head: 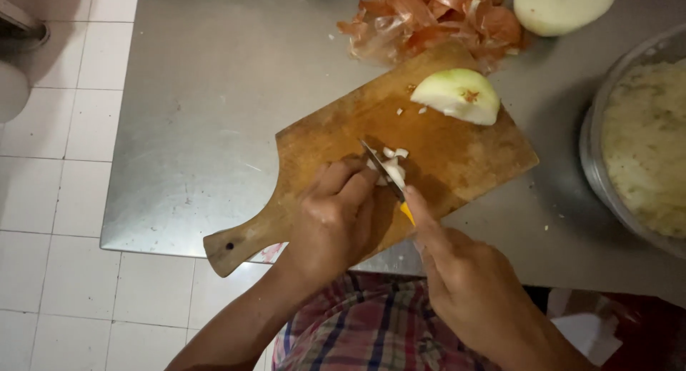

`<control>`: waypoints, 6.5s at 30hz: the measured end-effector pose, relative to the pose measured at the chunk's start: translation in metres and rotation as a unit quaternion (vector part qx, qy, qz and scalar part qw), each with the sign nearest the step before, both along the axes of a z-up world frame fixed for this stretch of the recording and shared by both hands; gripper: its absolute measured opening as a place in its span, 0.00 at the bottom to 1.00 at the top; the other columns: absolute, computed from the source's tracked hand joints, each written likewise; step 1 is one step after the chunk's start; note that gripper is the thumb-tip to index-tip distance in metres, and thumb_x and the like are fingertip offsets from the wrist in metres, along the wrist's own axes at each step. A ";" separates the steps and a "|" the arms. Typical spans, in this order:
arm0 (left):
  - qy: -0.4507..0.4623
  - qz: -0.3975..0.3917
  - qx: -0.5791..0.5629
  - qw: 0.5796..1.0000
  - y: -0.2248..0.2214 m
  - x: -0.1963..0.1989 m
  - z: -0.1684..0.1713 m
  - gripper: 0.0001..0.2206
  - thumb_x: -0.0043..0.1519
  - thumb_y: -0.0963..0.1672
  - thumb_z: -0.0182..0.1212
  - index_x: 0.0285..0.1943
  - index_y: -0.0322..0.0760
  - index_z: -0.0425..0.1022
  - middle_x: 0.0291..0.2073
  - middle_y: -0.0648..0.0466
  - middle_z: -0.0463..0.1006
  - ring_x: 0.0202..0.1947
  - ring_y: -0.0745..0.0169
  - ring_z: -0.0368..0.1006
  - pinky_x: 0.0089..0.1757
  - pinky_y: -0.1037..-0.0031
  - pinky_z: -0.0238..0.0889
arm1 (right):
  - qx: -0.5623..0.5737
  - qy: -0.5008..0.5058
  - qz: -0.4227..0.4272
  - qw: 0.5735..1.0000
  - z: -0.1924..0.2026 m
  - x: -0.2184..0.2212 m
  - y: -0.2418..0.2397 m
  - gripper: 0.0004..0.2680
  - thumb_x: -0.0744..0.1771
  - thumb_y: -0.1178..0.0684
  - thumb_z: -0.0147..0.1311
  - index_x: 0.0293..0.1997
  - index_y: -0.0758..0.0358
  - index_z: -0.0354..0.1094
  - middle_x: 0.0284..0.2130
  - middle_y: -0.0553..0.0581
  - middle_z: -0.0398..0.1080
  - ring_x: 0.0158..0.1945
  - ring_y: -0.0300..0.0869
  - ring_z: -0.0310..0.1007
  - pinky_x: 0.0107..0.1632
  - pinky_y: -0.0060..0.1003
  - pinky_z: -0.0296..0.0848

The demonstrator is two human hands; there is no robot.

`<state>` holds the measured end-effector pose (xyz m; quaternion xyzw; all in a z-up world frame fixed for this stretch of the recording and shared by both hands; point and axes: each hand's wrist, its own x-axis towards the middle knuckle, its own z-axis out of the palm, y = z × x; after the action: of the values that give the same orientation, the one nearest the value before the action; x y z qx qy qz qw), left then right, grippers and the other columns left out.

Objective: Dicing onions on a wooden cutting board and transferring them to a bowl

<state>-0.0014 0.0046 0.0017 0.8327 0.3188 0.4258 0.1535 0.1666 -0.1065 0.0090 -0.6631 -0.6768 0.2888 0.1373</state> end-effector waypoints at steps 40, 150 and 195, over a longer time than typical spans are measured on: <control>0.041 -0.164 0.003 0.986 0.007 -0.020 0.015 0.12 0.71 0.40 0.44 0.52 0.26 0.75 0.48 0.36 0.71 0.40 0.39 0.69 0.43 0.57 0.66 | 0.177 -0.235 -0.009 0.956 -0.003 -0.012 -0.014 0.20 0.68 0.45 0.51 0.68 0.57 0.61 0.27 0.54 0.67 0.22 0.52 0.71 0.18 0.51 0.70; -0.022 -0.008 -0.011 1.000 0.003 0.035 -0.003 0.04 0.64 0.35 0.61 0.35 0.28 0.75 0.37 0.45 0.76 0.35 0.49 0.71 0.38 0.66 0.65 | 0.093 -0.005 -0.061 0.994 0.002 0.031 -0.010 0.24 0.66 0.56 0.50 0.74 0.52 0.56 0.52 0.55 0.77 0.36 0.55 0.80 0.35 0.47 0.73; 0.008 -0.006 -0.037 0.999 0.002 0.025 -0.011 0.03 0.61 0.33 0.56 0.36 0.28 0.72 0.34 0.45 0.74 0.31 0.45 0.67 0.35 0.62 0.63 | 0.052 0.023 -0.064 0.996 -0.005 0.015 -0.019 0.27 0.67 0.55 0.48 0.78 0.46 0.48 0.41 0.54 0.81 0.38 0.52 0.82 0.40 0.47 0.77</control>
<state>0.0241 0.0068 -0.0093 0.8318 0.3303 0.4061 0.1845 0.1821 -0.1259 0.0040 -0.6898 -0.6440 0.2592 0.2055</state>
